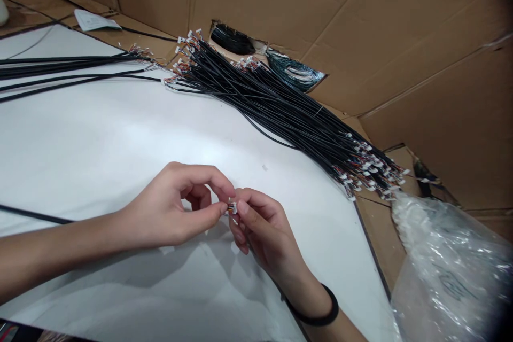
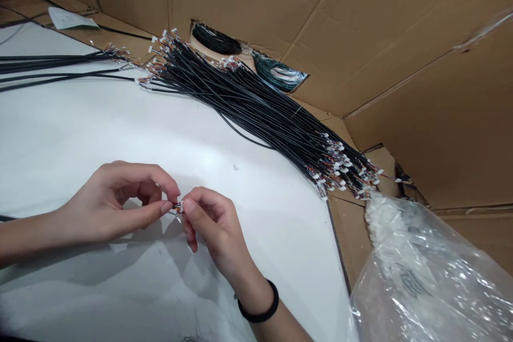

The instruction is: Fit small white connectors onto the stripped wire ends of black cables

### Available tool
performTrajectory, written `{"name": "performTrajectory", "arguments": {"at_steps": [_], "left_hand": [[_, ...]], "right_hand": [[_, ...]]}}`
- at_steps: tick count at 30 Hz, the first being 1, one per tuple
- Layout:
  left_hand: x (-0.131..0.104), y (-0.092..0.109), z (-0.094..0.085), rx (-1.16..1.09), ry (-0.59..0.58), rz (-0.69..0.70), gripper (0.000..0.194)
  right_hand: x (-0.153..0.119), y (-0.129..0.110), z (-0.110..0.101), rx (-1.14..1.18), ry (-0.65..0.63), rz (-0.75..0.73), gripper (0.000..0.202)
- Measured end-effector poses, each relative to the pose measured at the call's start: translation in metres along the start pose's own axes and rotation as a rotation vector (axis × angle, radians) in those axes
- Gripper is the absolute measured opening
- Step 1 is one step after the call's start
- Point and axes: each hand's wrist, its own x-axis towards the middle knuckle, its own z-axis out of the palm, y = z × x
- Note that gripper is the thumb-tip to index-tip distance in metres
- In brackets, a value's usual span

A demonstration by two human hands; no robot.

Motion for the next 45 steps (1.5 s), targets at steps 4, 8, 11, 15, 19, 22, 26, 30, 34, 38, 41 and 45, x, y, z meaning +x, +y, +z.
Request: {"name": "performTrajectory", "arguments": {"at_steps": [4, 8, 11, 15, 19, 22, 26, 30, 34, 38, 41, 45], "left_hand": [[0.003, -0.001, -0.001, -0.161, -0.055, -0.112, 0.009], [0.006, -0.002, -0.003, -0.313, -0.113, -0.228, 0.012], [0.007, -0.003, -0.005, -0.342, -0.151, -0.245, 0.01], [0.006, 0.0, -0.007, -0.332, -0.185, -0.276, 0.003], [0.007, 0.002, -0.009, -0.306, -0.192, -0.316, 0.007], [0.008, 0.0, -0.009, -0.298, -0.178, -0.328, 0.009], [0.009, -0.002, -0.009, -0.272, -0.164, -0.339, 0.012], [0.01, -0.002, -0.009, -0.307, -0.113, -0.296, 0.013], [0.011, -0.004, -0.009, -0.34, -0.087, -0.274, 0.017], [0.012, -0.004, -0.009, -0.337, -0.069, -0.257, 0.023], [0.012, -0.003, -0.008, -0.253, -0.044, -0.198, 0.024], [0.01, 0.001, -0.007, -0.083, -0.031, -0.166, 0.02]], "right_hand": [[0.0, -0.001, 0.001, 0.059, -0.012, 0.021, 0.021], [0.001, -0.003, 0.003, 0.125, -0.009, 0.045, 0.021], [0.001, -0.003, 0.003, 0.18, -0.029, 0.056, 0.019], [0.002, -0.004, 0.003, 0.218, -0.03, 0.093, 0.021], [0.003, -0.005, 0.003, 0.232, -0.001, 0.117, 0.021], [0.003, -0.005, 0.002, 0.183, 0.035, 0.117, 0.021], [0.003, -0.005, 0.002, 0.125, 0.074, 0.098, 0.024], [0.004, -0.005, -0.001, 0.115, 0.085, 0.099, 0.024], [0.004, -0.005, -0.002, 0.111, 0.095, 0.116, 0.015], [0.003, -0.005, -0.003, 0.107, 0.077, 0.101, 0.009], [0.003, -0.005, -0.002, 0.122, 0.06, 0.1, 0.009], [0.003, -0.008, 0.0, 0.139, 0.07, 0.11, 0.01]]}}
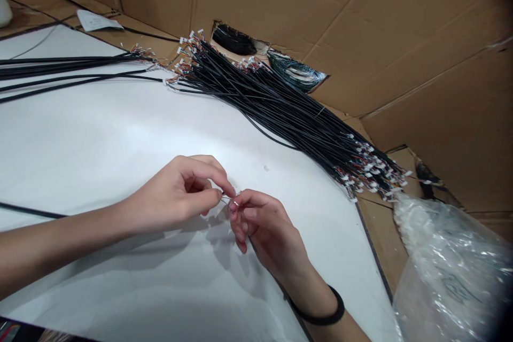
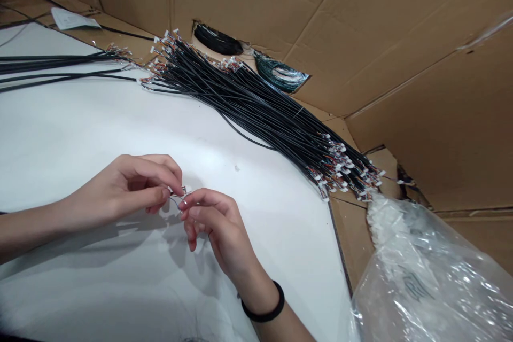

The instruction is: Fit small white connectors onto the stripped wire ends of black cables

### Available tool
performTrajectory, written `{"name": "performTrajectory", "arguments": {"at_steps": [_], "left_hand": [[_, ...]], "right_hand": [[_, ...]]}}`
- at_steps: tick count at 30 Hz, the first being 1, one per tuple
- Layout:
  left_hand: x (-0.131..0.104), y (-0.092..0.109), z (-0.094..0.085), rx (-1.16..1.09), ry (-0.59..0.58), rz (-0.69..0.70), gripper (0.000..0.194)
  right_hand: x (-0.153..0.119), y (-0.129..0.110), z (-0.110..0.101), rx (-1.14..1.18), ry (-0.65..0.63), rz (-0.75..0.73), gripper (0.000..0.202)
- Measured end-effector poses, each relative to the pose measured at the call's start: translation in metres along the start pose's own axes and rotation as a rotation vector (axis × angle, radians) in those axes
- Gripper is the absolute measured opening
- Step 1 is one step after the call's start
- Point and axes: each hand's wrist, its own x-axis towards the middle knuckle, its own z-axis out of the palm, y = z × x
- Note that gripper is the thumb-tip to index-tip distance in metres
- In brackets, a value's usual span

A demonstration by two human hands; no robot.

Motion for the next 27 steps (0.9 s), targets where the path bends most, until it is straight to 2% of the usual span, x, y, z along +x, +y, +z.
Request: {"name": "performTrajectory", "arguments": {"at_steps": [13, 19, 27], "left_hand": [[-0.003, 0.0006, 0.0013, 0.237, 0.013, 0.104, 0.02], [-0.0014, -0.0004, 0.0013, 0.32, 0.01, 0.169, 0.019], [-0.0021, 0.0012, -0.0004, 0.209, -0.057, 0.061, 0.009]], "right_hand": [[-0.001, 0.0034, 0.0011, -0.09, -0.025, -0.03, 0.011], [-0.002, 0.0061, 0.0001, -0.196, -0.004, -0.116, 0.009], [-0.0041, 0.0062, -0.0019, -0.247, -0.041, -0.181, 0.009]]}}
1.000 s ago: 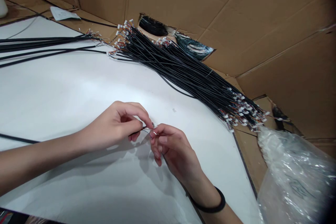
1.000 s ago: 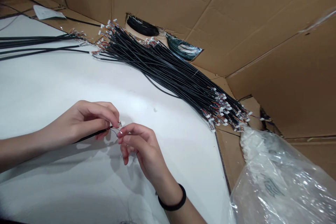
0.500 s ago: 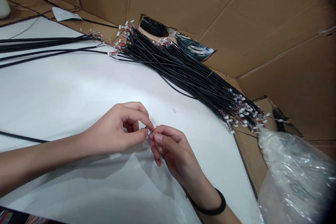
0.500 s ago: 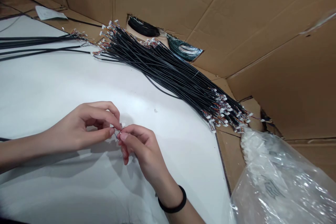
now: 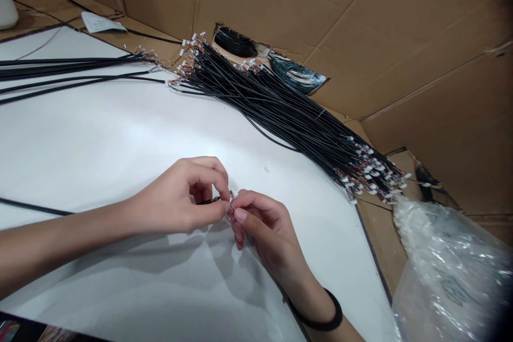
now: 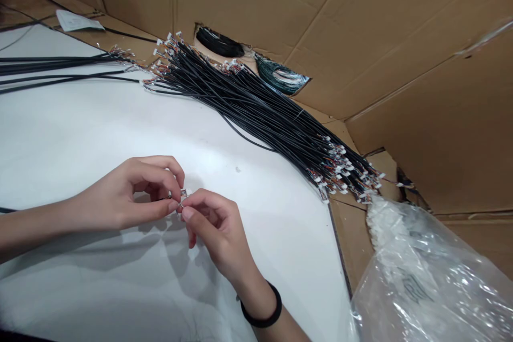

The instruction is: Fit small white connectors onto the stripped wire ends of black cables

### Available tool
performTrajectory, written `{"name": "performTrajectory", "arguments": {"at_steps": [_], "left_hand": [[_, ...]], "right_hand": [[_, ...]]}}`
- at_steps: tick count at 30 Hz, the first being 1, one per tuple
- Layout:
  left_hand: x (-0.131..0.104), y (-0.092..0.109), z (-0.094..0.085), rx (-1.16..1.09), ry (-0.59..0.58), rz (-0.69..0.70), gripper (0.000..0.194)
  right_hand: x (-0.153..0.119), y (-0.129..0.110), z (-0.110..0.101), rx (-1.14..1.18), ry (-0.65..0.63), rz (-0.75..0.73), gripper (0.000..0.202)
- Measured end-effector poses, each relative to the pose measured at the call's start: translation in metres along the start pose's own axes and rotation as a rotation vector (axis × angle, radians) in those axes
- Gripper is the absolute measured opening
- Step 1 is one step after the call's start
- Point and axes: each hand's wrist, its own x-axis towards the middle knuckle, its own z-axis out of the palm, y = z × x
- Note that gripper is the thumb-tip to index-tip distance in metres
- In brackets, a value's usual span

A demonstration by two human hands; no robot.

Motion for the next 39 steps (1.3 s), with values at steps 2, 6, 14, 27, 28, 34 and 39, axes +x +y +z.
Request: {"name": "performTrajectory", "arguments": {"at_steps": [2, 6, 14, 27, 28, 34, 39], "left_hand": [[0.0007, -0.0002, 0.0003, -0.04, -0.012, -0.015, 0.008], [0.0015, -0.001, 0.001, -0.082, -0.008, -0.013, 0.008], [-0.0004, 0.0001, 0.0004, -0.093, -0.004, -0.021, 0.008], [-0.0029, -0.0017, 0.0054, -0.103, 0.007, 0.021, 0.011], [-0.0028, -0.0014, 0.0052, -0.096, 0.012, 0.02, 0.012], [-0.0032, 0.0005, 0.004, -0.053, 0.038, 0.041, 0.019], [-0.0054, 0.001, 0.0039, -0.039, 0.054, 0.052, 0.019]], "right_hand": [[-0.0004, -0.0001, -0.0008, 0.012, -0.018, -0.01, 0.009], [-0.0007, 0.0001, -0.0017, 0.036, -0.03, -0.011, 0.008], [-0.0001, -0.0013, 0.0003, 0.017, 0.028, 0.005, 0.015], [0.0023, -0.0052, 0.0048, 0.0, 0.062, 0.17, 0.021], [0.0024, -0.0061, 0.0046, 0.034, 0.051, 0.186, 0.02], [0.004, -0.0079, 0.0054, 0.238, 0.037, 0.251, 0.019], [0.0037, -0.0071, 0.0066, 0.297, 0.037, 0.271, 0.02]]}}
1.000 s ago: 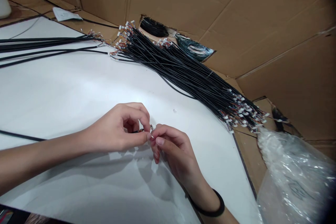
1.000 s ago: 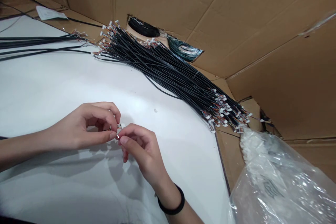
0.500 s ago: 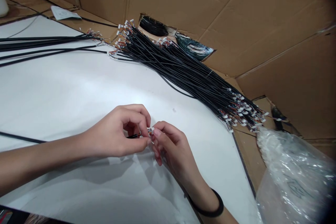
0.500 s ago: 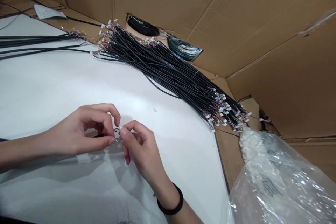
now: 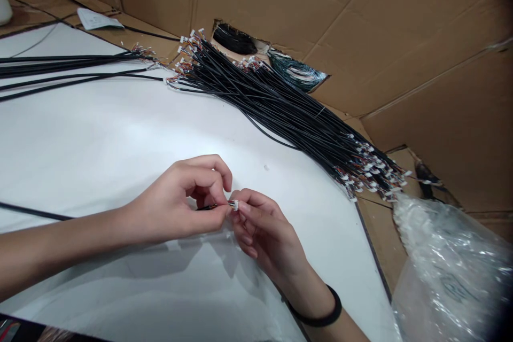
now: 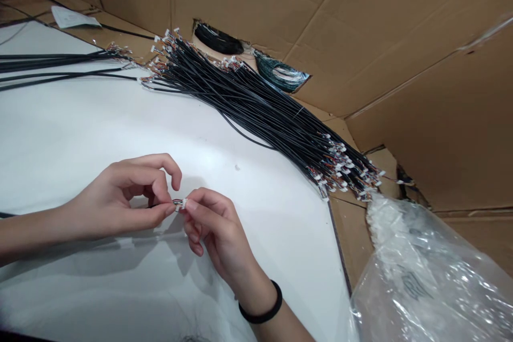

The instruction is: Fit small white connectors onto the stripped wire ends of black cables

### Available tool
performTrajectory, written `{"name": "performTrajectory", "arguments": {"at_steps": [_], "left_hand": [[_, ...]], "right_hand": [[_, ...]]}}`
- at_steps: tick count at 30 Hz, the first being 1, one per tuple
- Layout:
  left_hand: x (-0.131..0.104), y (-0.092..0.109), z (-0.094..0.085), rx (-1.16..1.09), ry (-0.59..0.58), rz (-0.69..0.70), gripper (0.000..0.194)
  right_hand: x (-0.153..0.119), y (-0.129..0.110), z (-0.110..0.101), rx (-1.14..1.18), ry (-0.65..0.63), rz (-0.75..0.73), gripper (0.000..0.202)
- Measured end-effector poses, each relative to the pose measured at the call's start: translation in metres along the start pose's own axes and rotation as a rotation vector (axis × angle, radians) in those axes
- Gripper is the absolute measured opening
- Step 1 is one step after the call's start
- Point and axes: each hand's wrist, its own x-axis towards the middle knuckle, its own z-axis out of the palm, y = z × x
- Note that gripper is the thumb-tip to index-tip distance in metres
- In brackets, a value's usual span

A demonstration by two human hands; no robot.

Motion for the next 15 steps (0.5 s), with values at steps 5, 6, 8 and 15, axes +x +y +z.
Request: {"name": "performTrajectory", "arguments": {"at_steps": [5, 6, 8, 15], "left_hand": [[-0.0006, -0.0002, -0.0002, 0.046, 0.009, 0.039, 0.019], [-0.0005, -0.0003, -0.0002, 0.059, 0.011, 0.05, 0.019], [-0.0003, -0.0004, -0.0001, 0.077, 0.014, 0.068, 0.019], [0.0005, 0.0008, -0.0007, 0.121, 0.01, 0.093, 0.018]], "right_hand": [[0.0001, 0.0004, 0.0009, 0.018, 0.002, 0.001, 0.02], [0.0001, 0.0004, 0.001, 0.021, 0.004, 0.002, 0.02], [0.0, 0.0007, 0.0011, 0.027, 0.001, 0.001, 0.02], [0.0001, 0.0009, 0.0005, 0.045, -0.018, -0.007, 0.019]]}}
